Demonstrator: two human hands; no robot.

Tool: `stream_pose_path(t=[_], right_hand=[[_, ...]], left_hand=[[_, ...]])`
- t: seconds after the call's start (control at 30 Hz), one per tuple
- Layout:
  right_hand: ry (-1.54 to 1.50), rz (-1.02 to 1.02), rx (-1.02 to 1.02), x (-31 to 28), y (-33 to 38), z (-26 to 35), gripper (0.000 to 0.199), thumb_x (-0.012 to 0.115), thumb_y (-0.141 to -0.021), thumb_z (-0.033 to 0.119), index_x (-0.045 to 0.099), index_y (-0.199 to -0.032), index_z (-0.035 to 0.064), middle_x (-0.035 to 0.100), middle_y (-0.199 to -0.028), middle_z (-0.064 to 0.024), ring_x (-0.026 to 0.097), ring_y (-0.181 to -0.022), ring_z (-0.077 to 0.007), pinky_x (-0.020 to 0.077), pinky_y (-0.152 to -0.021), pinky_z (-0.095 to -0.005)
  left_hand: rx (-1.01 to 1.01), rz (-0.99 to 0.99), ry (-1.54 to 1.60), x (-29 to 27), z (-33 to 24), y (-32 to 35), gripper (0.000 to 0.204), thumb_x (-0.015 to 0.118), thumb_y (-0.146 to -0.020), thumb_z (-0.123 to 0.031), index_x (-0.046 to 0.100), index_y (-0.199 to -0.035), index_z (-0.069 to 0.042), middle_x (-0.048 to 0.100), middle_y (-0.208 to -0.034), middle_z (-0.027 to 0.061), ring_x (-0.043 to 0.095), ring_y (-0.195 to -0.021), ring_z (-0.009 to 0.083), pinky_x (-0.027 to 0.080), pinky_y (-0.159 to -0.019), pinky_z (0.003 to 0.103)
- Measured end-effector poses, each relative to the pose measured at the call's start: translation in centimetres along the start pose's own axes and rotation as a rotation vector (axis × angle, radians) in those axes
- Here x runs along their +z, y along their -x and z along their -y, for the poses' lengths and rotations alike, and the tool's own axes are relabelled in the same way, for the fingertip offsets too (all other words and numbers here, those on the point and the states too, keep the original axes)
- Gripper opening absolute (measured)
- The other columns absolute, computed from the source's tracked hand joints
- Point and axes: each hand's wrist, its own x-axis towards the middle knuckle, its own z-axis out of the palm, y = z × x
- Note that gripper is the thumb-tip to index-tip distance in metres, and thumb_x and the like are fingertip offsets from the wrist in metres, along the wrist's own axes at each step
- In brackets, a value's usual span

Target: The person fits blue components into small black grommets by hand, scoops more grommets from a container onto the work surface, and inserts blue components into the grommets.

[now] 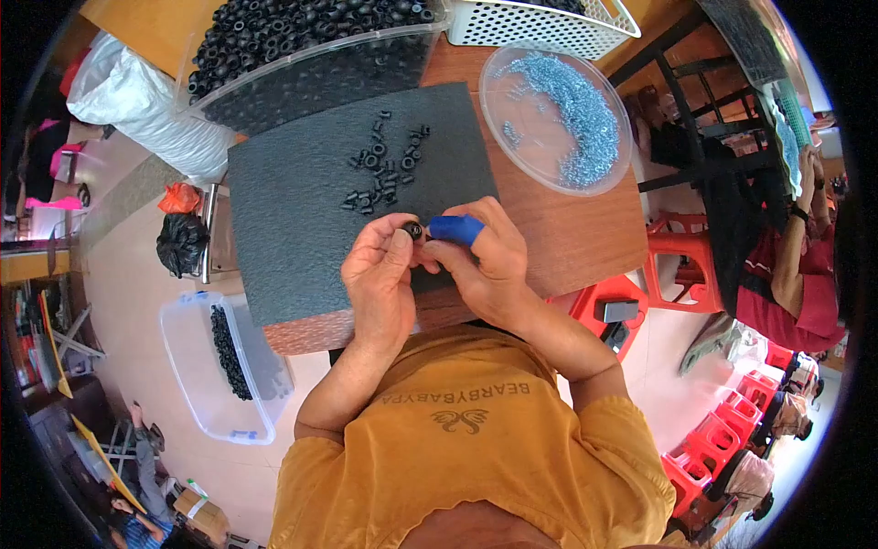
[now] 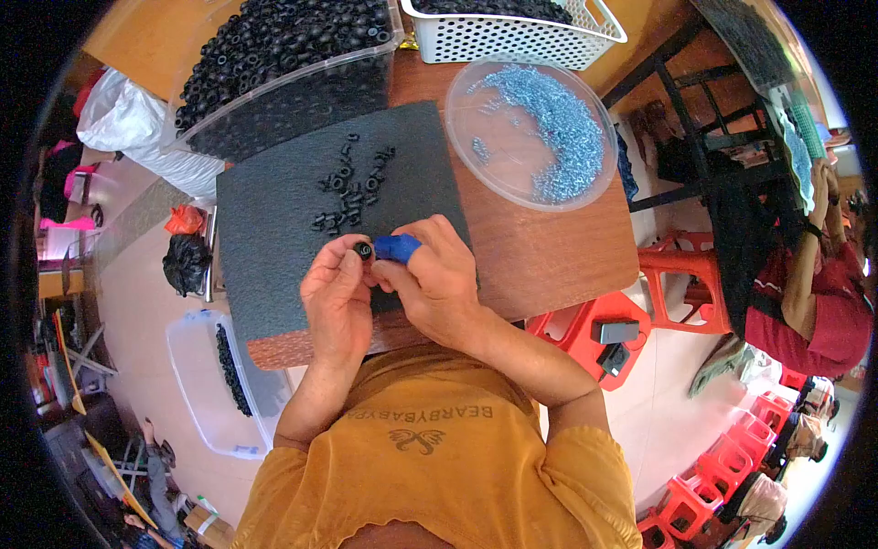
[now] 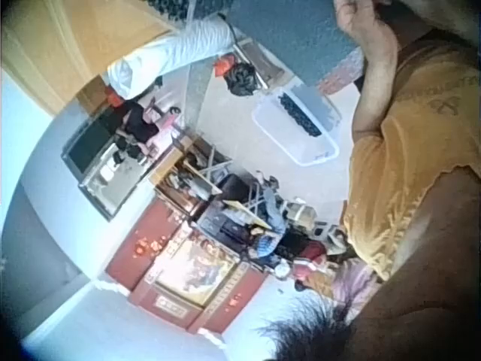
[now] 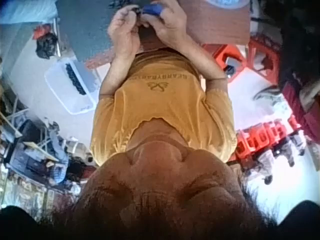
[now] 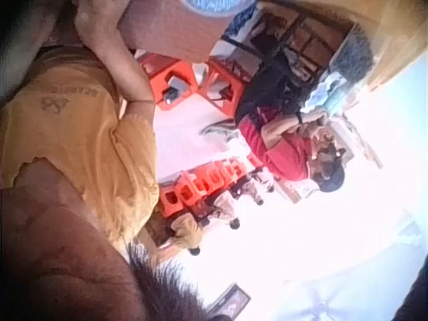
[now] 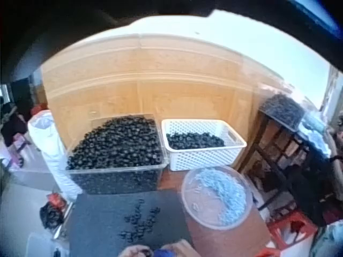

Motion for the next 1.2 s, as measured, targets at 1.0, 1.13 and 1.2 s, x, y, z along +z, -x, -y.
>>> stream_pose_path(t=[1.0,1.13,1.2], right_hand=[[0.190,-0.072,-0.248,0.0,-0.2,2.1,0.024,0.071,-0.060,-0.001,0.058,-0.079,0.0008,0.057,-0.080,-0.0116,0.050,-0.066,-0.0272,0.0407,-0.052,-0.0335],[0.113,-0.050,-0.210,-0.2,-0.4,1.8,0.024,0.072,-0.060,0.000,0.057,-0.079,0.0008,0.056,-0.077,-0.0117,0.051,-0.064,-0.0273,0.0403,-0.051,-0.0334],[0.021,-0.063,-0.200,-0.5,-1.0,1.6,0.025,0.072,-0.060,-0.001,0.057,-0.079,0.0008,0.056,-0.076,-0.0114,0.051,-0.063,-0.0264,0.0397,-0.051,-0.0331]], left_hand=[[0.116,-0.084,-0.197,1.1,-0.2,0.8,0.019,0.056,-0.088,-0.009,0.051,-0.104,0.000,0.056,-0.086,0.0027,0.052,-0.077,0.0071,0.044,-0.069,0.020],[0.083,-0.075,-0.157,0.9,-0.1,0.6,0.018,0.055,-0.088,-0.008,0.051,-0.103,0.001,0.056,-0.086,0.0027,0.053,-0.077,0.0075,0.044,-0.068,0.020],[-0.004,-0.051,0.006,0.9,-0.4,0.1,0.016,0.055,-0.088,-0.007,0.052,-0.101,0.001,0.056,-0.086,0.0028,0.053,-0.076,0.0078,0.044,-0.068,0.020]])
